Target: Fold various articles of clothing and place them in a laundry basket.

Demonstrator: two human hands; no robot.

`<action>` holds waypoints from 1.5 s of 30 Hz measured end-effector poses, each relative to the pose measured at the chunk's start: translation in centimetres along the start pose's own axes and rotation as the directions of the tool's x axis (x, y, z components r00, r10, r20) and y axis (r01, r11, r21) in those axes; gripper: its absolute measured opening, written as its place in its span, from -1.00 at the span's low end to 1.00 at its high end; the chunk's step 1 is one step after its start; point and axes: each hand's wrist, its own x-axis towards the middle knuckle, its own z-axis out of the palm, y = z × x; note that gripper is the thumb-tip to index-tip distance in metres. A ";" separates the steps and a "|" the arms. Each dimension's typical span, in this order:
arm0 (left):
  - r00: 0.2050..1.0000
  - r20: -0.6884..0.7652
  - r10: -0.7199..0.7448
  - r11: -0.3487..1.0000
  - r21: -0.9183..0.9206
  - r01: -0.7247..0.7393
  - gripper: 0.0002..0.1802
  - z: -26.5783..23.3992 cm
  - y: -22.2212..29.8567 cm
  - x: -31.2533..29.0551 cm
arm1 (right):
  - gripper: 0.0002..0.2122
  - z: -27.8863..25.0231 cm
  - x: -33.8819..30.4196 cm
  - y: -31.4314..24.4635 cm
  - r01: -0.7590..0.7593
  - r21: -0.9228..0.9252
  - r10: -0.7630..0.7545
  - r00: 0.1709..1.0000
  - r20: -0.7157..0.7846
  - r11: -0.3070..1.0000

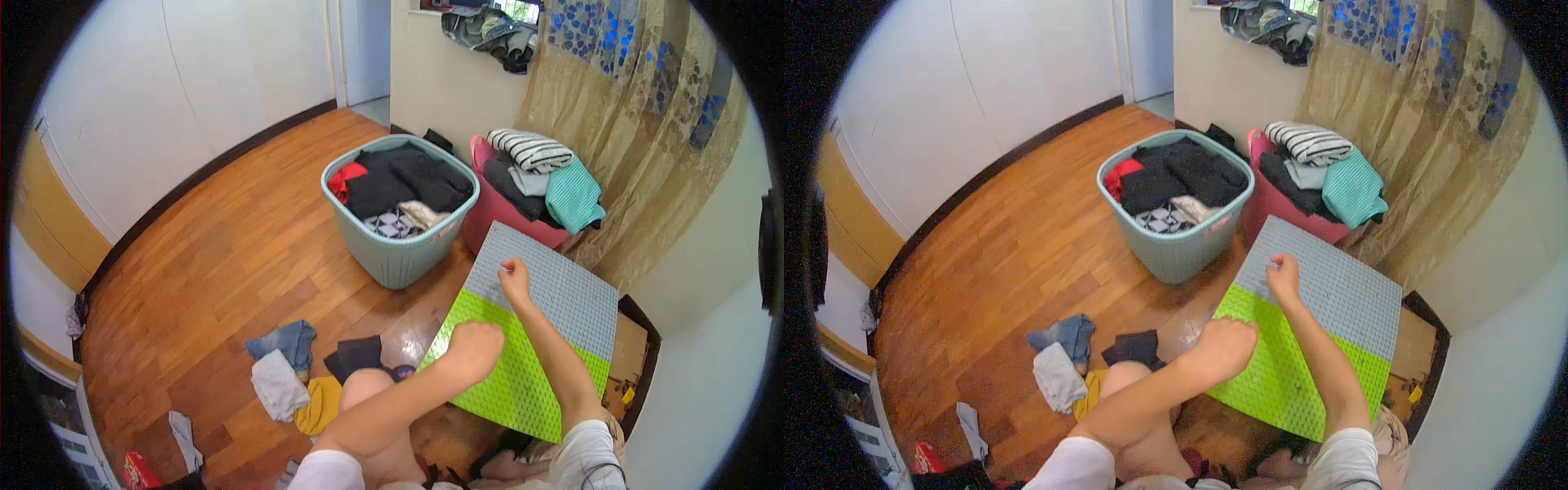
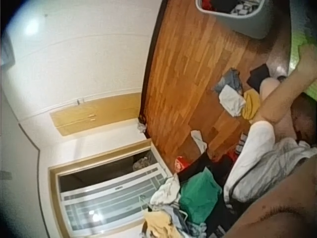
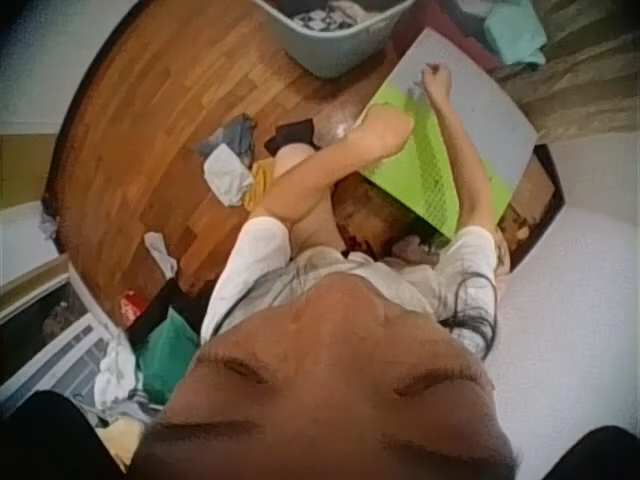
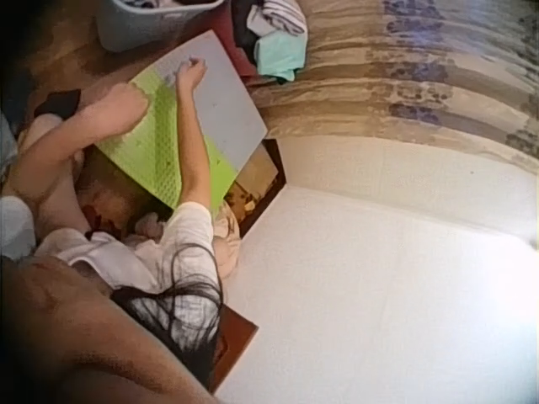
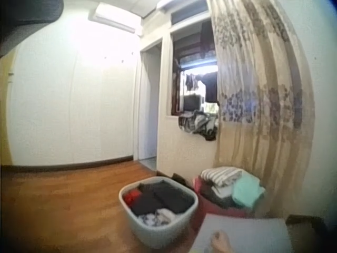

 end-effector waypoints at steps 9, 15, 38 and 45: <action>0.909 -0.379 0.175 0.967 -0.109 -0.231 -0.82 -0.5 7.2 -3.2 | -0.59 -6.6 -17.7 -1.4 0.481 -0.622 -0.321 0.877 0.358 0.618; 0.690 -0.706 -0.160 0.825 -0.479 -0.300 -0.96 2.9 1.3 -9.8 | -0.52 -5.8 -17.4 3.7 0.520 -0.547 -0.367 0.853 0.372 0.656; 0.250 0.056 -0.967 0.052 -0.913 0.405 -0.66 23.0 -21.5 -15.8 | -0.53 -5.3 -17.9 2.2 0.470 -0.531 -0.378 0.883 0.280 0.705; 0.761 -0.075 -0.645 -0.159 -0.961 -0.228 -0.62 -1.4 -8.4 -8.6 | -0.23 -7.6 -17.7 -3.2 0.474 -0.135 -0.411 0.849 0.331 0.870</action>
